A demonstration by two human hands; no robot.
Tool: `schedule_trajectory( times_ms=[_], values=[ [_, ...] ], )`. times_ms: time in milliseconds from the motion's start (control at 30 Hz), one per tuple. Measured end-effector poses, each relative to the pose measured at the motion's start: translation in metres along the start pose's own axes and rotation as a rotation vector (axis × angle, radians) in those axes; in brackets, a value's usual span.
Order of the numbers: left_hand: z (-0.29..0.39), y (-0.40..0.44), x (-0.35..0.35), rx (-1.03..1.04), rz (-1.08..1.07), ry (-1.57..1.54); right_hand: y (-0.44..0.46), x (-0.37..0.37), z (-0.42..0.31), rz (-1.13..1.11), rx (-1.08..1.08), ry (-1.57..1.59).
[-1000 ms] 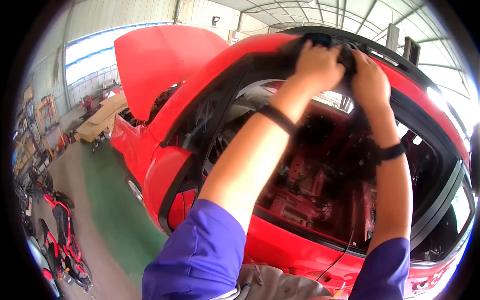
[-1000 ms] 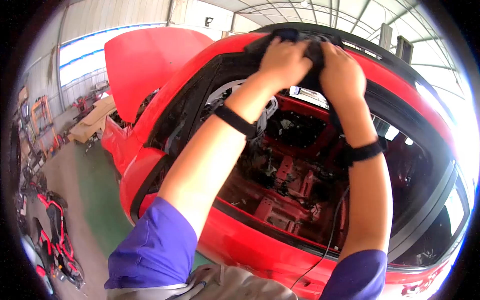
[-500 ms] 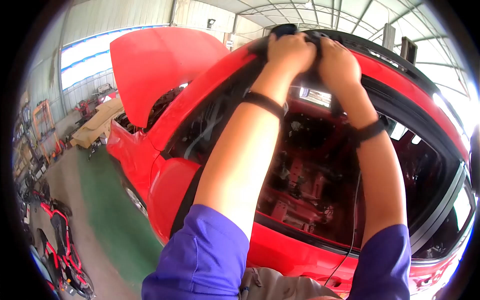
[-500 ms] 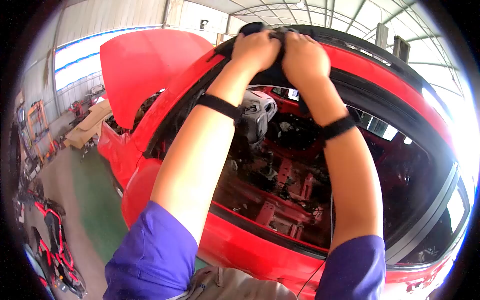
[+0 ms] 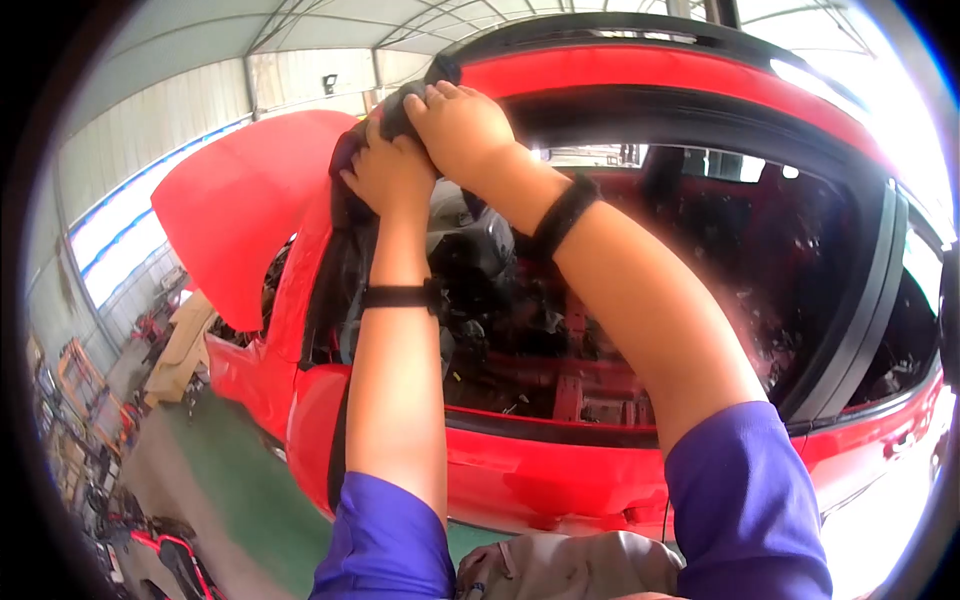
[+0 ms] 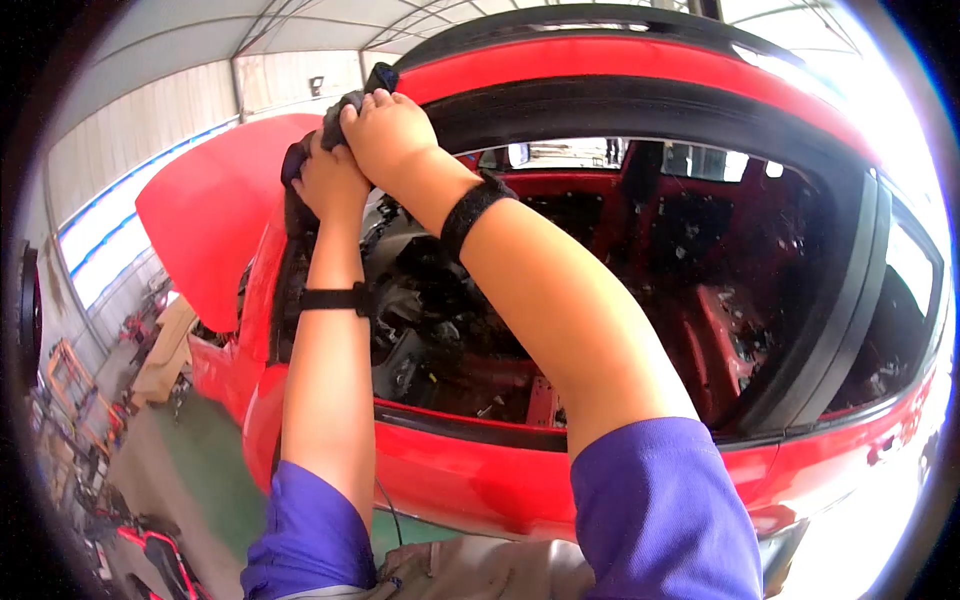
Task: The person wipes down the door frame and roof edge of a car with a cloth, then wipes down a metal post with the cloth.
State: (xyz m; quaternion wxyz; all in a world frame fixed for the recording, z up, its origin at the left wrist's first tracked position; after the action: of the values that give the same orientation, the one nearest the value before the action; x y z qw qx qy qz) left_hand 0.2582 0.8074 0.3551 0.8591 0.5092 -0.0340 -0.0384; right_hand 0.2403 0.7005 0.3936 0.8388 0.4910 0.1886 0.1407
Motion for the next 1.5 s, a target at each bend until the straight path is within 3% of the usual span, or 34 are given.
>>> schedule_trajectory(
  times_ms=[267,533,800,900,1000,1033,1133,1200,1267,1300,1400,1500],
  values=[
    [0.114,-0.053,0.001,0.151,-0.062,-0.066,-0.054,-0.076,0.081,0.121,-0.003,-0.108],
    [0.280,-0.119,-0.006,0.518,0.018,-0.204,-0.125,-0.172,0.209,0.204,0.091,-0.326],
    [0.402,-0.180,-0.013,0.688,0.178,-0.354,-0.188,-0.244,0.301,0.054,0.231,-0.448],
    [0.433,-0.193,-0.012,0.682,0.160,-0.332,-0.198,-0.261,0.321,-0.015,0.277,-0.430],
    [0.457,-0.202,-0.012,0.685,-0.003,-0.318,-0.203,-0.276,0.335,-0.119,0.360,-0.448],
    [0.465,-0.206,-0.019,0.716,0.105,-0.354,-0.206,-0.280,0.341,-0.140,0.365,-0.463],
    [0.491,-0.224,-0.019,0.787,-0.061,-0.453,-0.228,-0.307,0.359,-0.272,0.508,-0.434],
    [0.506,-0.239,-0.031,0.814,-0.161,-0.747,-0.257,-0.340,0.367,-0.379,0.661,-0.357],
    [0.527,-0.264,-0.060,0.645,-0.516,-0.957,-0.296,-0.397,0.356,-0.235,0.748,-0.314],
    [0.535,-0.278,-0.083,0.707,-0.485,-1.067,-0.317,-0.421,0.351,-0.148,0.760,-0.331],
    [0.552,-0.326,-0.143,0.776,-0.682,-1.152,-0.380,-0.506,0.306,0.183,0.904,-0.227],
    [0.551,-0.381,-0.209,0.864,-0.854,-1.246,-0.448,-0.575,0.247,0.310,1.017,-0.423]
  ],
)
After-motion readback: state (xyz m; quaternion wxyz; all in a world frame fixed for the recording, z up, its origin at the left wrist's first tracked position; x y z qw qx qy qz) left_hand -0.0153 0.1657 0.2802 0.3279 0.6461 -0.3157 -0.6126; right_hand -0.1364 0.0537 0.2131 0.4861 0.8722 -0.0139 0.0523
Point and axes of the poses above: each hand's wrist, its own y-axis towards the middle knuckle, its own x-axis out of the palm, z = x × y, the point moved 8 cm from there along y, towards the middle knuckle, and after that the axes turned 7 degrees about z, right-handed, at the moved point
